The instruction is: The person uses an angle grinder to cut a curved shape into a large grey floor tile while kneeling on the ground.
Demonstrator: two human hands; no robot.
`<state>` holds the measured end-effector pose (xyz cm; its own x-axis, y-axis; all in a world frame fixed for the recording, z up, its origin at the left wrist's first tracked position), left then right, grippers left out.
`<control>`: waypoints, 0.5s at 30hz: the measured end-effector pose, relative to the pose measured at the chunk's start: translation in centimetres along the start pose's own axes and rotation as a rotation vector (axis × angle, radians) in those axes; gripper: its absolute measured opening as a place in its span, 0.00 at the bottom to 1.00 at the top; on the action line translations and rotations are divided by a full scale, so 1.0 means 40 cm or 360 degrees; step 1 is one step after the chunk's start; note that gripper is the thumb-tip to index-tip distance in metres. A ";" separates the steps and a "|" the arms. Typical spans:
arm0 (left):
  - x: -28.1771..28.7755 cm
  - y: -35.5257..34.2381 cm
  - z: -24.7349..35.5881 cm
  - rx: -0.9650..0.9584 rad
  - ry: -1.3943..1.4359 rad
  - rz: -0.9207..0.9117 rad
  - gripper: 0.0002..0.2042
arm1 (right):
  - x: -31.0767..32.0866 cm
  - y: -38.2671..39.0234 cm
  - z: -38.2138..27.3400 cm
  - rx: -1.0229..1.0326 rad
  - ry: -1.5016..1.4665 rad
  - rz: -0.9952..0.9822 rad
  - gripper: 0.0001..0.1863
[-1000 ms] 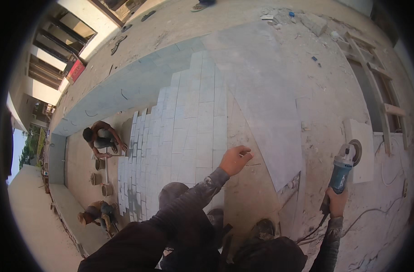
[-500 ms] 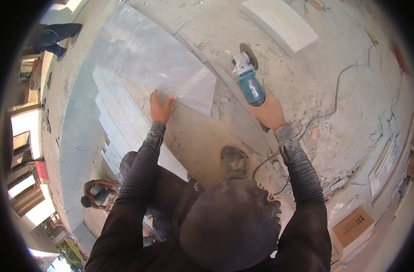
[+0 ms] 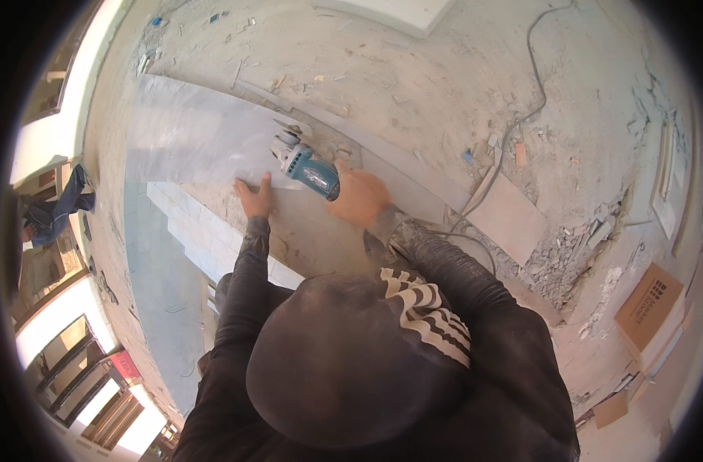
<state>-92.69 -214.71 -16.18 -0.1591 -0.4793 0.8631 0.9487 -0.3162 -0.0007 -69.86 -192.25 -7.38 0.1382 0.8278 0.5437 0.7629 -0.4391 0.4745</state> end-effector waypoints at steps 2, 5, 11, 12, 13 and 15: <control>-0.005 -0.004 -0.005 -0.0023 0.0016 0.0007 0.54 | 0.001 -0.001 0.002 -0.0004 0.0017 -0.0012 0.37; -0.004 -0.006 -0.015 -0.0011 0.0009 0.0001 0.55 | 0.000 -0.005 -0.002 -0.0008 0.0009 -0.0026 0.37; -0.011 -0.005 -0.020 0.0025 -0.0012 -0.0057 0.55 | -0.003 -0.008 0.004 0.0008 0.0015 -0.0042 0.35; -0.014 -0.008 -0.023 0.0060 -0.0053 -0.0070 0.55 | -0.004 -0.008 0.001 0.0015 0.0012 -0.0030 0.34; -0.027 -0.007 -0.012 0.0013 -0.0003 -0.0061 0.55 | -0.003 -0.006 0.002 0.0006 0.0020 -0.0039 0.34; -0.019 -0.007 -0.022 0.0085 -0.0044 -0.0044 0.55 | 0.008 0.001 0.001 -0.0034 0.0056 0.0039 0.37</control>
<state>-93.06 -214.98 -17.28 -0.1782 -0.4479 0.8761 0.9575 -0.2843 0.0494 -69.77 -191.97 -7.22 0.1337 0.8041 0.5793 0.7461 -0.4664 0.4752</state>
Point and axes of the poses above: each hand's wrist, its own y-axis away from the middle knuckle, its own x-axis out of the back of the hand, z = x × y, the point moved 7 cm from there along -y, towards the middle knuckle, and after that the axes turned 3 degrees about -x, right-handed, at the moved point
